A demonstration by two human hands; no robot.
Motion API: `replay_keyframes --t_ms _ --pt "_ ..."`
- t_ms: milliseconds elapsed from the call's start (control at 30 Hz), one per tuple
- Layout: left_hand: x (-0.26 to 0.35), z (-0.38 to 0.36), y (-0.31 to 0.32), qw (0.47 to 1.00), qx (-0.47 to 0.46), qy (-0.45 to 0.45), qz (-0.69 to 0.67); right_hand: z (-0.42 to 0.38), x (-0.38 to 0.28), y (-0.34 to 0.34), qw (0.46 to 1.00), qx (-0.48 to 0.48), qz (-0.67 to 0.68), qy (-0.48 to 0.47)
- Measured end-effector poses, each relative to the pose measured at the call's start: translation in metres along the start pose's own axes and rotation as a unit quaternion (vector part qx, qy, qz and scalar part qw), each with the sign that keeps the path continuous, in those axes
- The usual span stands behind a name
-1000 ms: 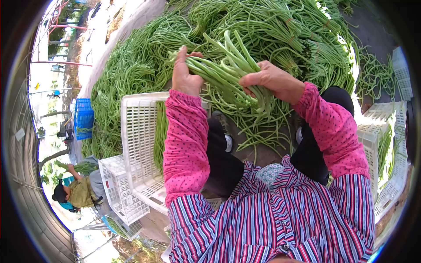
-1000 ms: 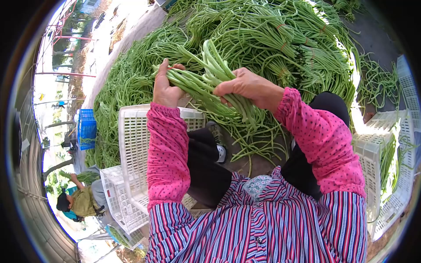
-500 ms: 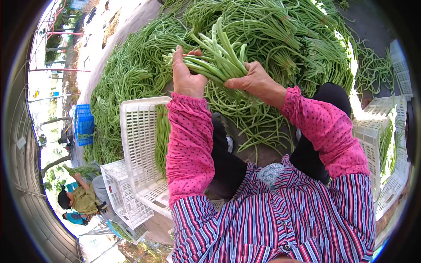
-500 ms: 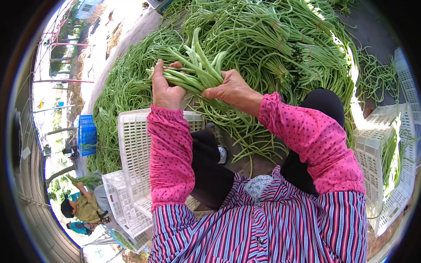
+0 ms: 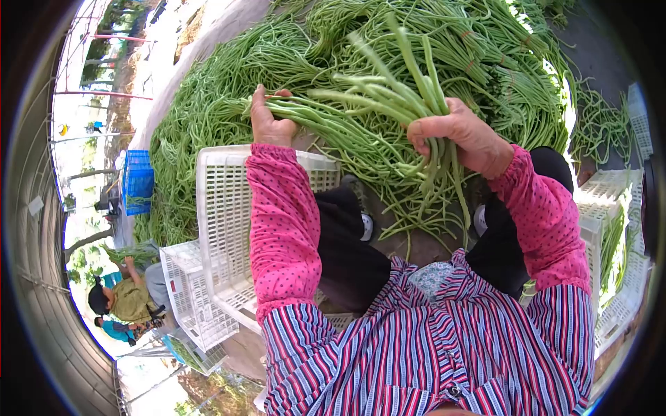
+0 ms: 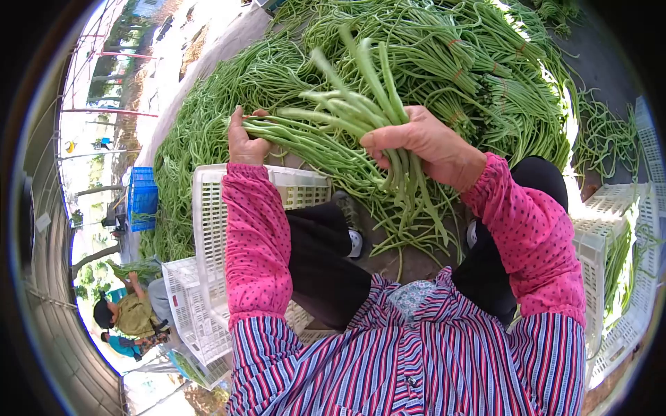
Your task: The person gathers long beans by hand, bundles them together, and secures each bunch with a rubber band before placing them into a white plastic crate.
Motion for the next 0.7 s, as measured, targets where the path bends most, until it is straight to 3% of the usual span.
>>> replay_keyframes --t_ms 67,333,367,400,467,633,700 --pt "-0.014 -0.018 0.024 0.995 -0.088 -0.023 0.039 0.003 0.001 -0.004 1.0 0.025 0.011 0.002" --pt "-0.092 -0.075 0.075 0.963 -0.202 -0.177 -0.031 0.023 -0.003 0.005 0.987 0.111 -0.035 -0.11" --pt "-0.091 -0.078 0.071 0.982 -0.156 -0.104 0.016 0.03 0.003 0.003 0.982 0.125 -0.058 -0.131" --pt "-0.092 -0.076 0.07 0.982 -0.156 -0.104 0.016 0.035 0.007 0.0 0.976 0.139 -0.08 -0.15" --pt "-0.1 -0.081 0.075 0.972 -0.188 -0.143 0.006 0.034 0.006 -0.004 0.978 0.137 -0.088 -0.134" --pt "-0.101 -0.101 0.083 0.967 -0.22 -0.128 0.026 0.029 0.014 -0.011 0.991 0.128 -0.033 -0.031" --pt "-0.101 -0.108 0.093 0.944 -0.295 -0.151 -0.004 0.03 0.013 -0.016 0.99 0.136 -0.01 -0.031"
Point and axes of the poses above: each hand's wrist, its own z-axis towards the middle knuckle, its own y-axis out of the palm, x = y × z, the point moved 10 cm from there along z, towards the middle knuckle, and after that the axes turned 14 degrees about -z, right-handed, at the moved point
